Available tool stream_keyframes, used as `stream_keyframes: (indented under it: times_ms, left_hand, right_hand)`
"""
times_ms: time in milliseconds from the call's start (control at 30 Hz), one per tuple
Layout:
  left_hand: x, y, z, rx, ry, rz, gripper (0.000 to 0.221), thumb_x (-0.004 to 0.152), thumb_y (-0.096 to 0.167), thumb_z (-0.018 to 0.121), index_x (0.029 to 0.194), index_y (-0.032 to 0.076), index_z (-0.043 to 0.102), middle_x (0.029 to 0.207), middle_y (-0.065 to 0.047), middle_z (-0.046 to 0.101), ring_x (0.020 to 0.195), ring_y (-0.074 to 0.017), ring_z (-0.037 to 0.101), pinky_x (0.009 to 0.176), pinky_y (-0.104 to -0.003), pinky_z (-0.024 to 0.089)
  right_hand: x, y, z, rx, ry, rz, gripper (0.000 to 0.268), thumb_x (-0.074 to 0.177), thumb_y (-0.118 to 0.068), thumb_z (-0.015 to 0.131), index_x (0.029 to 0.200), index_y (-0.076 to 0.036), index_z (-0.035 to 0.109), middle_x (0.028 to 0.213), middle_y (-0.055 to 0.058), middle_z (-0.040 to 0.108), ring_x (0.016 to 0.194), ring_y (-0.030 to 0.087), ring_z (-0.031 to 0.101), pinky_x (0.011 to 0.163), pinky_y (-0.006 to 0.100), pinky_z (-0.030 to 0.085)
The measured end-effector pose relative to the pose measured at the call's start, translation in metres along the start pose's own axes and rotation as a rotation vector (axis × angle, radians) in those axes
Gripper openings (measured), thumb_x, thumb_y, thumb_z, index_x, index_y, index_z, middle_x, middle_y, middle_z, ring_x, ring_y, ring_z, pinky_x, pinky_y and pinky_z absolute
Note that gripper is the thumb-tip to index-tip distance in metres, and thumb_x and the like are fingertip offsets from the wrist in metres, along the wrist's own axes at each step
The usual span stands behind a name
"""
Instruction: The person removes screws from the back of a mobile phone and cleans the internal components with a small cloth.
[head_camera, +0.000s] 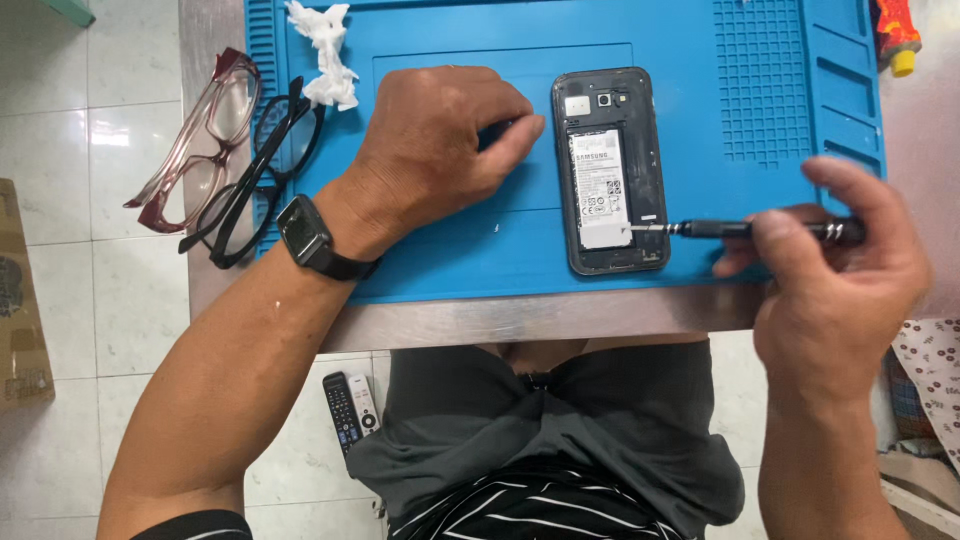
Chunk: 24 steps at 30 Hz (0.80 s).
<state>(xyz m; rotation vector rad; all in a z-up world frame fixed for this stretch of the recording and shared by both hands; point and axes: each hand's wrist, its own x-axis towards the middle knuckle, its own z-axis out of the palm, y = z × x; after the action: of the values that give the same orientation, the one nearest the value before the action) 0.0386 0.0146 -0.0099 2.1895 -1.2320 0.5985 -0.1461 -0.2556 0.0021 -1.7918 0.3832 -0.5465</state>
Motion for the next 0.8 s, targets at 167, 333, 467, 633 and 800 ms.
stream_keyframes:
  times_ms: [167,333,467,633,800]
  left_hand:
    - [-0.003,0.0,0.002,0.023,-0.049,0.045,0.022,0.102,0.034,0.079,0.087,0.019,0.076,0.081,0.0,0.065,0.072,-0.0264,0.066,0.051,-0.043,0.04]
    - [-0.005,0.003,0.003,0.055,-0.117,0.069,0.036,0.104,0.049,0.08,0.086,0.018,0.073,0.084,-0.002,0.061,0.068,-0.0301,0.062,0.048,-0.046,0.04]
    - [-0.005,0.004,0.003,0.076,-0.168,0.08,0.049,0.098,0.057,0.087,0.082,0.014,0.068,0.087,-0.003,0.058,0.071,-0.0309,0.06,0.05,-0.048,0.042]
    - [-0.005,0.003,0.005,0.109,-0.185,0.078,0.053,0.095,0.062,0.087,0.083,0.014,0.07,0.089,-0.004,0.06,0.073,-0.0311,0.061,0.049,-0.049,0.044]
    - [-0.006,0.003,0.005,0.077,-0.16,0.096,0.053,0.095,0.059,0.09,0.082,0.013,0.067,0.09,-0.004,0.06,0.073,-0.0307,0.06,0.051,-0.049,0.044]
  right_hand:
    - [-0.018,-0.001,0.007,-0.051,0.048,0.055,0.039,0.105,0.005,0.07,0.141,-0.002,0.058,0.091,0.014,0.063,0.065,0.027,0.07,0.059,0.033,0.062]
    - [-0.028,-0.005,0.013,-0.138,0.046,0.022,0.04,0.104,0.001,0.071,0.142,-0.001,0.057,0.101,0.022,0.069,0.07,0.029,0.071,0.063,0.037,0.068]
    - [-0.032,-0.006,0.015,-0.144,0.056,0.062,0.039,0.104,-0.001,0.07,0.14,-0.004,0.056,0.104,0.021,0.07,0.067,0.029,0.071,0.052,0.038,0.064]
    - [-0.033,0.008,0.01,-0.154,0.045,-0.043,0.04,0.104,0.007,0.068,0.141,0.001,0.054,0.104,0.028,0.067,0.069,0.032,0.068,0.061,0.04,0.067]
    - [-0.034,0.003,0.012,-0.134,0.059,0.024,0.041,0.103,0.003,0.068,0.141,-0.003,0.054,0.103,0.026,0.068,0.067,0.031,0.068,0.059,0.041,0.068]
